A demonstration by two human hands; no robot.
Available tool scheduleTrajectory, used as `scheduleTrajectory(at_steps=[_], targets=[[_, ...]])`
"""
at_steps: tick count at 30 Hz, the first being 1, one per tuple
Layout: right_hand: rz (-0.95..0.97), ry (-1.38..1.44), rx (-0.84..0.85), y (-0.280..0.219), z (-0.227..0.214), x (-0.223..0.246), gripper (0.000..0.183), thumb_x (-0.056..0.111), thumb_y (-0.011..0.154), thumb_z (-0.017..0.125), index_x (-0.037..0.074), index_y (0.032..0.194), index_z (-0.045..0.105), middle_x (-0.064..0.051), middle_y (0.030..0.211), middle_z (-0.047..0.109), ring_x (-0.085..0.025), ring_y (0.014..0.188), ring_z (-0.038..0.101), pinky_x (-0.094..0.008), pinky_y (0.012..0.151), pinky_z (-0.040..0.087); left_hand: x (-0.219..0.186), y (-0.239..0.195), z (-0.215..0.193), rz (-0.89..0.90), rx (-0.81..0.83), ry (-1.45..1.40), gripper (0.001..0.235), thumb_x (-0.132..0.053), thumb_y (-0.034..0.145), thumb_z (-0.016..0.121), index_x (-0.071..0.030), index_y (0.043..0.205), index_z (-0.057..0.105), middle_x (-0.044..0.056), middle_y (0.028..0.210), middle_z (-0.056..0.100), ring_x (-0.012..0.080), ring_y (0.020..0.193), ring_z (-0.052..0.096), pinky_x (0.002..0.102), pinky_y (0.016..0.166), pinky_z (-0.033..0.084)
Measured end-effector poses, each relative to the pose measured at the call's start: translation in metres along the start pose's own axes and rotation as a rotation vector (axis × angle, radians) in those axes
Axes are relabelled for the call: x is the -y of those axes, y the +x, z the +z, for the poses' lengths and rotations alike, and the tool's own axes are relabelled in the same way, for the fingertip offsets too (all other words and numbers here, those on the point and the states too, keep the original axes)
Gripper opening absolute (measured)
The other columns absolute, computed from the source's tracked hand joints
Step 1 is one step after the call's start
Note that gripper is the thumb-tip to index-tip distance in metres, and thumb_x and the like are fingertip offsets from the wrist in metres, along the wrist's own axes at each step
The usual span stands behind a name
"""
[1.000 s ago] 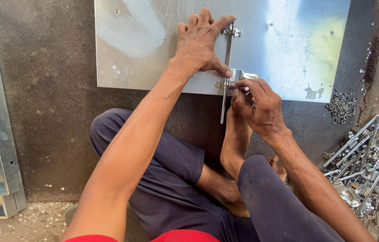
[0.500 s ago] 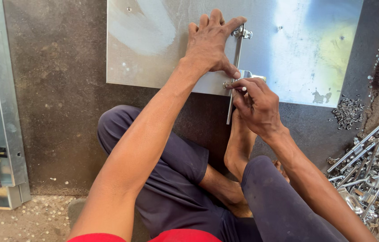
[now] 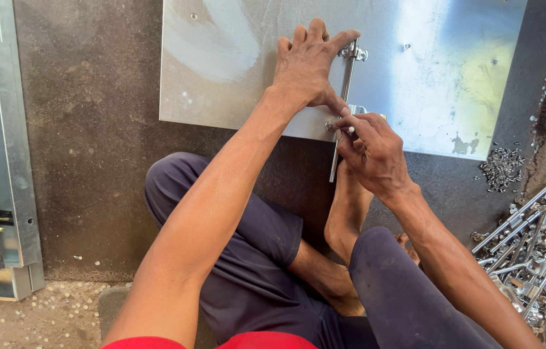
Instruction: The person attaches metal latches and hinges to a flat metal panel using a rod, then hammers metal components into a rectangular frame while sitting on the floor.
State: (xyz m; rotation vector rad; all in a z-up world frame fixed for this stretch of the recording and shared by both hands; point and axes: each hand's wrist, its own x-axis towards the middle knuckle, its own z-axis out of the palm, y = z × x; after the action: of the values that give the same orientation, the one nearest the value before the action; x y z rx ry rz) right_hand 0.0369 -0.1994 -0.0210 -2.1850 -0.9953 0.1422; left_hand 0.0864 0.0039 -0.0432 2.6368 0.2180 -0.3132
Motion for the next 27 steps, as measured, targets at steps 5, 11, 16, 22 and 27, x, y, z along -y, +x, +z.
scheduleTrajectory(at_steps=[5, 11, 16, 22, 27], targets=[[-0.027, 0.002, -0.006, -0.006, 0.003, -0.002, 0.021, 0.009, 0.096, 0.073, 0.006, 0.116, 0.069, -0.011, 0.113, 0.069, -0.025, 0.103, 0.069, -0.035, 0.084, 0.063, 0.000, 0.000, -0.001, 0.001, -0.011, -0.020, 0.129, -0.057, 0.026, 0.101, -0.047, 0.142, 0.047, -0.004, 0.121, 0.055, 0.0214, 0.120, 0.049, 0.045, 0.099, 0.040], [0.033, 0.031, -0.184, 0.012, -0.003, -0.015, 0.012, 0.006, 0.105, 0.068, 0.000, 0.115, 0.068, -0.012, 0.107, 0.071, -0.021, 0.090, 0.073, -0.033, 0.078, 0.062, -0.003, -0.003, -0.009, -0.016, 0.040, -0.017, 0.131, -0.056, 0.026, 0.102, -0.047, 0.144, 0.044, -0.003, 0.122, 0.053, 0.0214, 0.120, 0.048, 0.045, 0.097, 0.039], [0.113, 0.116, -0.304, 0.063, -0.005, -0.057, 0.014, 0.009, 0.109, 0.061, -0.005, 0.110, 0.065, -0.015, 0.103, 0.068, -0.020, 0.083, 0.073, -0.031, 0.068, 0.063, -0.009, -0.009, -0.021, 0.002, 0.057, -0.004, 0.129, -0.049, 0.032, 0.103, -0.047, 0.146, 0.044, -0.002, 0.124, 0.053, 0.0219, 0.120, 0.047, 0.046, 0.095, 0.039], [0.066, 0.053, -0.251, 0.076, 0.002, -0.081, 0.013, 0.008, 0.108, 0.059, -0.003, 0.111, 0.066, -0.014, 0.102, 0.067, -0.020, 0.085, 0.073, -0.030, 0.070, 0.064, -0.010, -0.008, -0.022, -0.032, 0.077, -0.030, 0.129, -0.051, 0.029, 0.103, -0.047, 0.144, 0.045, -0.003, 0.124, 0.053, 0.0217, 0.122, 0.047, 0.046, 0.097, 0.038], [0.006, 0.001, -0.218, 0.072, -0.004, -0.080, 0.011, 0.007, 0.110, 0.063, -0.002, 0.112, 0.068, -0.013, 0.104, 0.068, -0.020, 0.087, 0.073, -0.031, 0.076, 0.063, -0.012, -0.008, -0.020, -0.043, 0.077, -0.039, 0.128, -0.051, 0.029, 0.103, -0.048, 0.143, 0.046, -0.004, 0.124, 0.054, 0.0213, 0.123, 0.047, 0.046, 0.098, 0.038]])
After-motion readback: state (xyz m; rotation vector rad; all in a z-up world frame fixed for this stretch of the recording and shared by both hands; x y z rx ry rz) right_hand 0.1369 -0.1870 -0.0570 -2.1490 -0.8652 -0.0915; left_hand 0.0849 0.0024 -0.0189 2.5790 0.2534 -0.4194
